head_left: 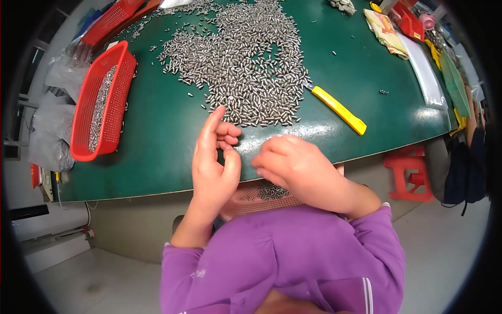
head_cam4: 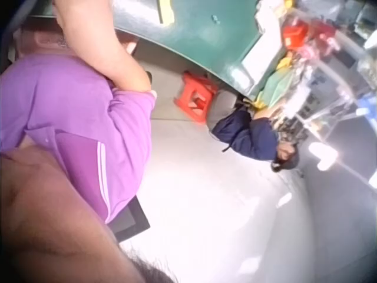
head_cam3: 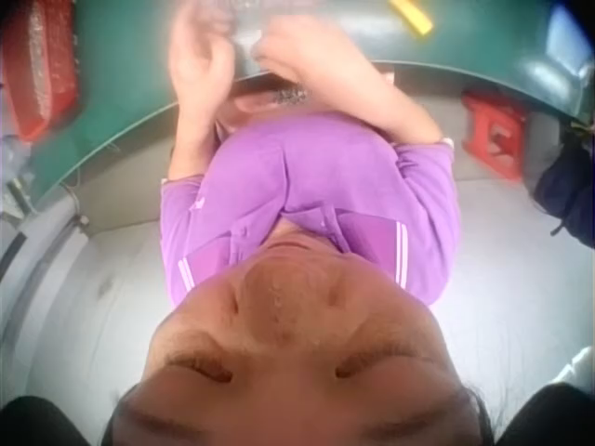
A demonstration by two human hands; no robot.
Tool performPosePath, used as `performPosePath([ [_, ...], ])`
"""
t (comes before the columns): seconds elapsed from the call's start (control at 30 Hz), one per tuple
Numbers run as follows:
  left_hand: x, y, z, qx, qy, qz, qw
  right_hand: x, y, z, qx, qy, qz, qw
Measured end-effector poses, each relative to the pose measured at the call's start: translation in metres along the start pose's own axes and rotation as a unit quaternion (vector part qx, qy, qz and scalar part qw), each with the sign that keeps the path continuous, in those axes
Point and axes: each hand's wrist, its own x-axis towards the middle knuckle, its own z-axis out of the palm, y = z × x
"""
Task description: The recorder picks up small metal components from a pile on a workbench, inspects them individually, and sorts them into a plastic tray.
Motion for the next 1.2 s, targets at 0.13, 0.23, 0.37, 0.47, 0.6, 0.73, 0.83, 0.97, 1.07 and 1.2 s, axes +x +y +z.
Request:
performPosePath([
  [0.13, 0.001, 0.004, 0.003, 0.044, -0.009, 0.0, 0.999, -0.014, -0.003, -0.012, 0.058, -0.007, -0.022, 0.998],
  [0.23, 0.005, 0.013, 0.008, 0.103, -0.021, -0.004, 0.994, -0.009, 0.006, -0.02, -0.012, 0.086, 0.009, 0.996],
  [0.37, 0.015, 0.017, 0.015, 0.165, -0.045, 0.065, 0.983, -0.001, 0.021, -0.016, -0.06, 0.134, 0.038, 0.988],
  [0.47, 0.02, 0.017, 0.02, 0.178, -0.071, 0.076, 0.978, 0.006, 0.023, -0.006, -0.059, 0.142, 0.04, 0.987],
  [0.6, 0.017, 0.016, 0.018, 0.161, -0.077, 0.063, 0.982, 0.012, 0.023, 0.001, -0.035, 0.123, 0.023, 0.991],
  [0.73, 0.012, 0.013, 0.015, 0.126, -0.073, 0.056, 0.988, 0.012, 0.02, -0.002, 0.005, 0.118, 0.027, 0.993],
  [0.83, 0.01, 0.013, 0.015, 0.118, -0.064, 0.054, 0.99, 0.009, 0.018, -0.005, 0.003, 0.144, 0.044, 0.989],
  [0.97, 0.012, 0.013, 0.014, 0.118, -0.066, 0.055, 0.989, 0.009, 0.018, -0.004, -0.015, 0.135, 0.054, 0.989],
  [1.07, 0.012, 0.012, 0.014, 0.116, -0.072, 0.068, 0.988, 0.011, 0.018, -0.003, -0.017, 0.129, 0.038, 0.991],
  [1.2, 0.013, 0.012, 0.014, 0.113, -0.07, 0.07, 0.989, 0.013, 0.016, -0.004, -0.033, 0.111, 0.057, 0.992],
])
